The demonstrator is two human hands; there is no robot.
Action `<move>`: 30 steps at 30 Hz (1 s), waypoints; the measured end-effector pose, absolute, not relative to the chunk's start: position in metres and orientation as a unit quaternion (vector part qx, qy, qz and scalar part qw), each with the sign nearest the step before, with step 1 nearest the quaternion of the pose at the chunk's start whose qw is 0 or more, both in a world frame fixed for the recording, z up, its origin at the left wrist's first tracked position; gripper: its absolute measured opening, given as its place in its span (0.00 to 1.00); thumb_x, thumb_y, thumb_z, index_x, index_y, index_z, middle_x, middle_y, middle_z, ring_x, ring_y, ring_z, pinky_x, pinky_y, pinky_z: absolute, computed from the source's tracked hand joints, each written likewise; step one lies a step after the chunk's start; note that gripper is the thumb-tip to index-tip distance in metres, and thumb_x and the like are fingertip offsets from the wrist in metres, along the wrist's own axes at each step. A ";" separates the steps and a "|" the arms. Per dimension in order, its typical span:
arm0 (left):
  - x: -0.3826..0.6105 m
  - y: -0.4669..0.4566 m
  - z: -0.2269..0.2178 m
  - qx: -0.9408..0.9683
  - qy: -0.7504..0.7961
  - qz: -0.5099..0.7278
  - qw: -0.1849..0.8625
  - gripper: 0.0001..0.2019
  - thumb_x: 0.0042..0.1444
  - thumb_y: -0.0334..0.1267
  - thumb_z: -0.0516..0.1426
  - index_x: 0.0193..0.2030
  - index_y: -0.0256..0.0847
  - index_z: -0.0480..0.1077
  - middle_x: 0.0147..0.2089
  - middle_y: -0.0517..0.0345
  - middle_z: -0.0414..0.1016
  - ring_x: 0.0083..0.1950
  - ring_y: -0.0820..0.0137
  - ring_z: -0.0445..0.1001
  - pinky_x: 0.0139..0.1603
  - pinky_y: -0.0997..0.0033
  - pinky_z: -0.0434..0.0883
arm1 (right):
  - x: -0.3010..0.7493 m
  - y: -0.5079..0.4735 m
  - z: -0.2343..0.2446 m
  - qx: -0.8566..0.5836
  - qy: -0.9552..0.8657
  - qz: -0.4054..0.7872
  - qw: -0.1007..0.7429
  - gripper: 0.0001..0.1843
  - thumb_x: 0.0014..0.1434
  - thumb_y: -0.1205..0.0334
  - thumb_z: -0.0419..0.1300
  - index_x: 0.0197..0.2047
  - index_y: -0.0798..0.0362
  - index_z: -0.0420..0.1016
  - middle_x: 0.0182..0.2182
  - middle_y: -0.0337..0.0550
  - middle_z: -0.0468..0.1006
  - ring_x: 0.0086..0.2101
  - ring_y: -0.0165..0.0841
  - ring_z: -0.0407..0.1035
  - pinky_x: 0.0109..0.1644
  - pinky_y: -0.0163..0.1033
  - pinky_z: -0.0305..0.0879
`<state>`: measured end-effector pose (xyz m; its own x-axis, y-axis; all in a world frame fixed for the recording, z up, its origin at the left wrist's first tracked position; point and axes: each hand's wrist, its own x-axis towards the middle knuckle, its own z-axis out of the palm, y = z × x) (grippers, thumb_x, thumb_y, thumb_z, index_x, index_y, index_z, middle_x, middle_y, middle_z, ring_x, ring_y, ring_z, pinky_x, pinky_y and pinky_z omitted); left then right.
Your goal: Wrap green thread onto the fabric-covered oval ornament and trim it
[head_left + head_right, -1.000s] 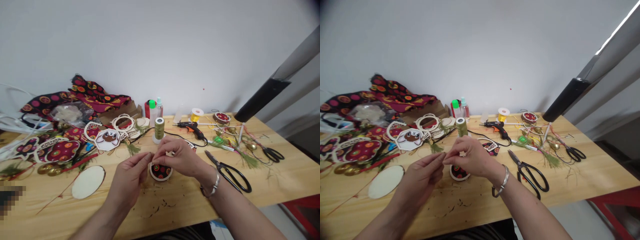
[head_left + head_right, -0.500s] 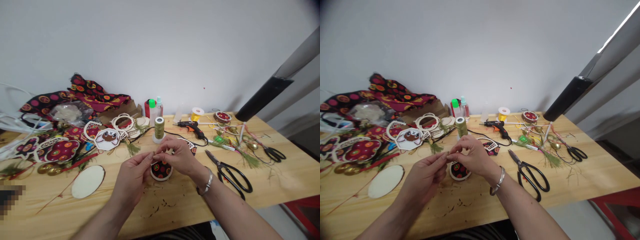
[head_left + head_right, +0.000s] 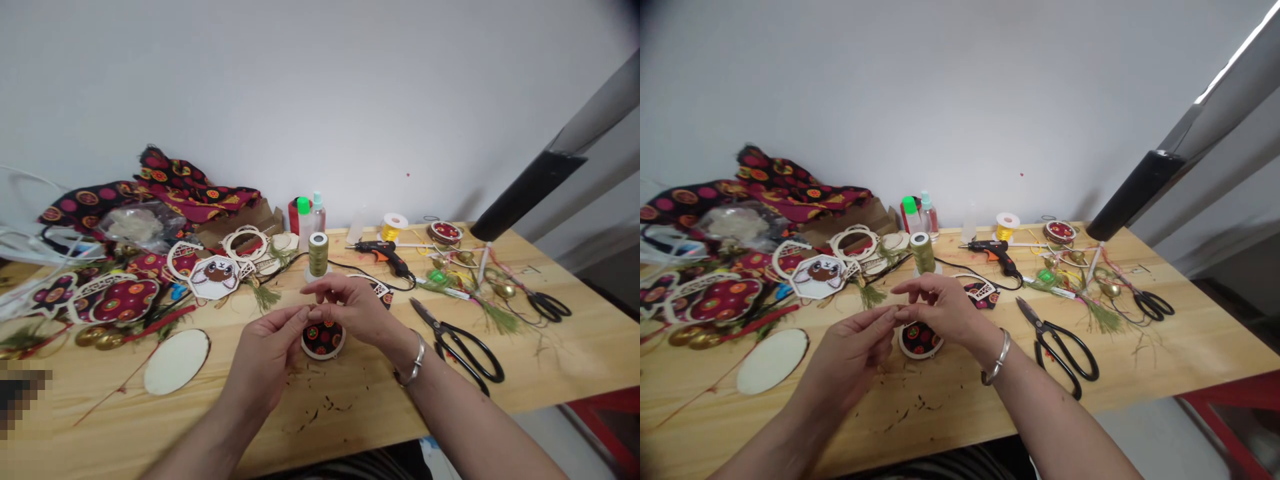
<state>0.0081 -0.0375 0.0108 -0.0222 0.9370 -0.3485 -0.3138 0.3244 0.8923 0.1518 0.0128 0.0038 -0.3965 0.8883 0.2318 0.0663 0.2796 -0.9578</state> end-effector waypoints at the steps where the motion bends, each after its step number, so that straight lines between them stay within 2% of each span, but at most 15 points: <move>1: 0.008 -0.038 0.010 0.305 0.518 0.491 0.630 0.13 0.40 0.42 0.65 0.31 0.35 0.78 0.13 0.70 0.52 0.17 0.82 0.45 0.16 0.80 0.44 | 0.153 0.013 0.003 -0.344 -0.678 0.497 0.418 0.12 0.47 0.65 0.66 0.38 0.52 0.78 0.26 0.35 0.69 0.27 0.25 0.60 0.30 0.32 0.57; 7: 0.005 -0.038 0.005 0.335 0.532 0.471 0.619 0.13 0.43 0.44 0.64 0.32 0.36 0.78 0.12 0.70 0.52 0.16 0.81 0.46 0.16 0.79 0.46 | 0.156 0.016 -0.001 -0.324 -0.674 0.549 0.374 0.14 0.47 0.60 0.67 0.39 0.53 0.79 0.26 0.36 0.70 0.27 0.25 0.61 0.29 0.31 0.59; 19: 0.006 -0.037 0.003 0.317 0.525 0.467 0.637 0.13 0.43 0.43 0.65 0.32 0.37 0.78 0.12 0.70 0.54 0.15 0.81 0.47 0.16 0.79 0.45 | 0.156 0.015 -0.003 -0.331 -0.626 0.613 0.350 0.18 0.45 0.61 0.67 0.42 0.55 0.77 0.26 0.35 0.67 0.26 0.24 0.61 0.31 0.33 0.60; 30: 0.005 -0.036 -0.001 0.329 0.542 0.476 0.609 0.11 0.42 0.41 0.65 0.31 0.36 0.78 0.12 0.69 0.56 0.16 0.82 0.48 0.16 0.80 0.45 | 0.152 0.011 -0.005 -0.336 -0.615 0.625 0.343 0.17 0.46 0.61 0.67 0.41 0.55 0.76 0.26 0.35 0.68 0.25 0.24 0.60 0.29 0.32 0.58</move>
<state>0.0053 -0.0364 -0.0007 -0.0410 0.9369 -0.3473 -0.2237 0.3301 0.9170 0.1517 0.0114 -0.0049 -0.5392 0.8422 0.0015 -0.0151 -0.0079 -0.9999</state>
